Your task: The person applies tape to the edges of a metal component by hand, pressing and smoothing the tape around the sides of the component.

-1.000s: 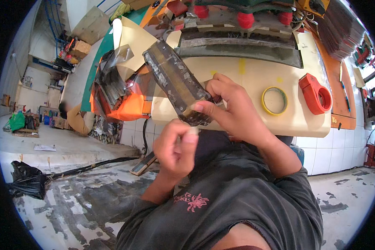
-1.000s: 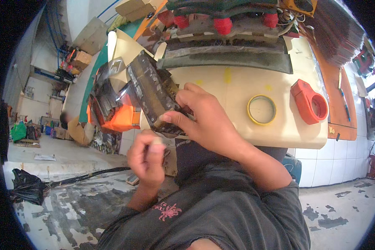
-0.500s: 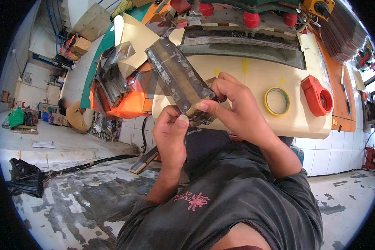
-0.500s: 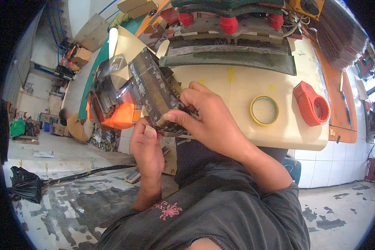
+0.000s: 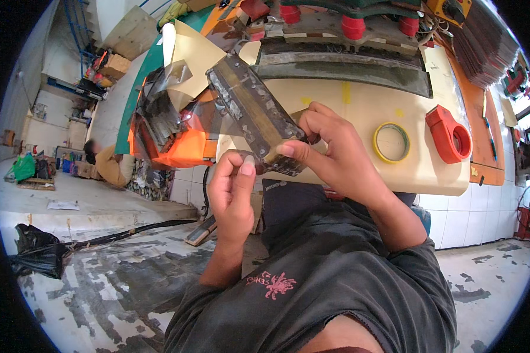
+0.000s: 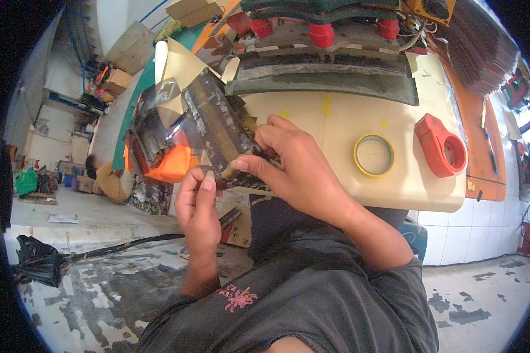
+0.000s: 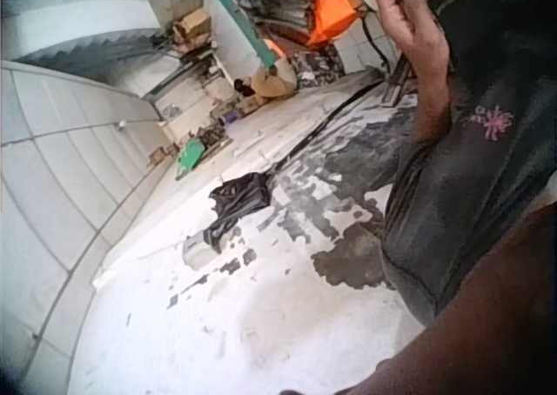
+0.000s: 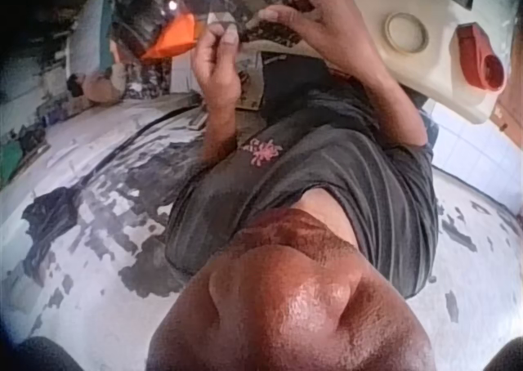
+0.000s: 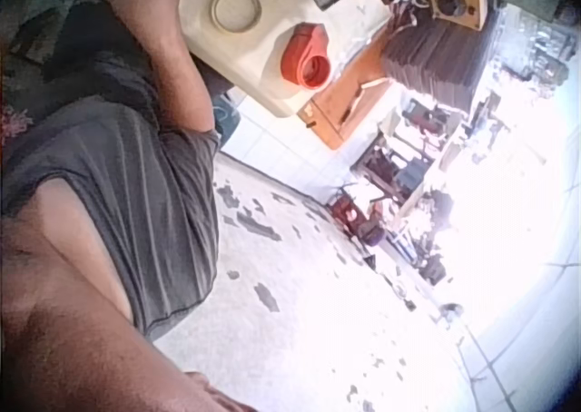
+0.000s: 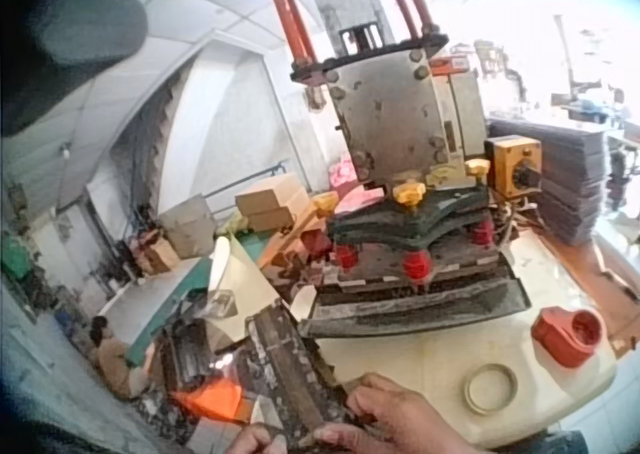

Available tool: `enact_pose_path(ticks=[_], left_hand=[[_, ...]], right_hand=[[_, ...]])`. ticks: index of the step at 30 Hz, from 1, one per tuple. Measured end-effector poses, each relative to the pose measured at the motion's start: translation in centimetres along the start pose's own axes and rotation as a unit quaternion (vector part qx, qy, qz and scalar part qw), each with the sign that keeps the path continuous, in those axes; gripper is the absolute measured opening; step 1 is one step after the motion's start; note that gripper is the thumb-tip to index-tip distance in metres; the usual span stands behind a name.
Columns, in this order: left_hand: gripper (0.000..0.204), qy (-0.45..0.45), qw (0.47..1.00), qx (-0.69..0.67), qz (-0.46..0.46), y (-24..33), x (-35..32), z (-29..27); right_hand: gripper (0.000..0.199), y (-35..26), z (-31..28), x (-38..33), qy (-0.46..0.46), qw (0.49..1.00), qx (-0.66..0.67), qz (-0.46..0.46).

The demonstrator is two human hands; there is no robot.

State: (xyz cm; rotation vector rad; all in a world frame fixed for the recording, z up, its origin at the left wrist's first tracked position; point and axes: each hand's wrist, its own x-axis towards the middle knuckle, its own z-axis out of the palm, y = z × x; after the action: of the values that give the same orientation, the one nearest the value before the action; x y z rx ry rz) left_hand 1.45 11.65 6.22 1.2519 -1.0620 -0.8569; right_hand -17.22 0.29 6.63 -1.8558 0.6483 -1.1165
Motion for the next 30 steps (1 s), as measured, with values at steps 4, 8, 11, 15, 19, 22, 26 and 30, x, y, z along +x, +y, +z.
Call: enact_pose_path(ticks=[4, 8, 11, 15, 19, 22, 26, 30], left_hand=[[0.013, 0.021, 0.996, -0.083, 0.013, -0.4, 0.0, 1.1], [0.017, 0.025, 0.991, -0.129, -0.036, 0.3, 0.1, 2.3], [0.018, 0.004, 0.989, -0.124, -0.078, 0.3, 0.2, 1.8], [0.021, -0.002, 0.994, -0.075, -0.077, 0.2, 0.3, 1.0], [0.03, 0.012, 0.997, 0.07, 0.019, 1.2, 0.6, 0.7], [0.035, 0.023, 0.986, 0.154, 0.062, 2.4, 0.8, 1.2], [0.037, 0.027, 0.965, 0.246, 0.089, 3.2, 0.9, 1.5], [0.035, 0.03, 0.935, 0.334, 0.113, 4.3, 1.1, 2.6]], right_hand=[[0.036, 0.0, 0.0, 0.0, 0.004, 1.0, -0.003, 0.003], [0.036, 0.0, -0.1, 0.0, 0.009, 1.0, 0.004, 0.004], [0.036, -0.1, -0.1, 0.0, 0.007, 1.0, 0.007, 0.011], [0.037, -0.1, -0.1, 0.0, 0.002, 1.0, 0.001, 0.012], [0.036, -0.4, -0.2, 0.0, 0.006, 1.0, -0.005, 0.007], [0.036, -0.5, -0.2, 0.0, 0.003, 1.0, -0.021, 0.005], [0.036, -0.3, -0.1, -0.1, 0.007, 1.0, -0.017, 0.002], [0.037, -0.2, -0.1, -0.1, 0.01, 1.0, -0.027, 0.0]])
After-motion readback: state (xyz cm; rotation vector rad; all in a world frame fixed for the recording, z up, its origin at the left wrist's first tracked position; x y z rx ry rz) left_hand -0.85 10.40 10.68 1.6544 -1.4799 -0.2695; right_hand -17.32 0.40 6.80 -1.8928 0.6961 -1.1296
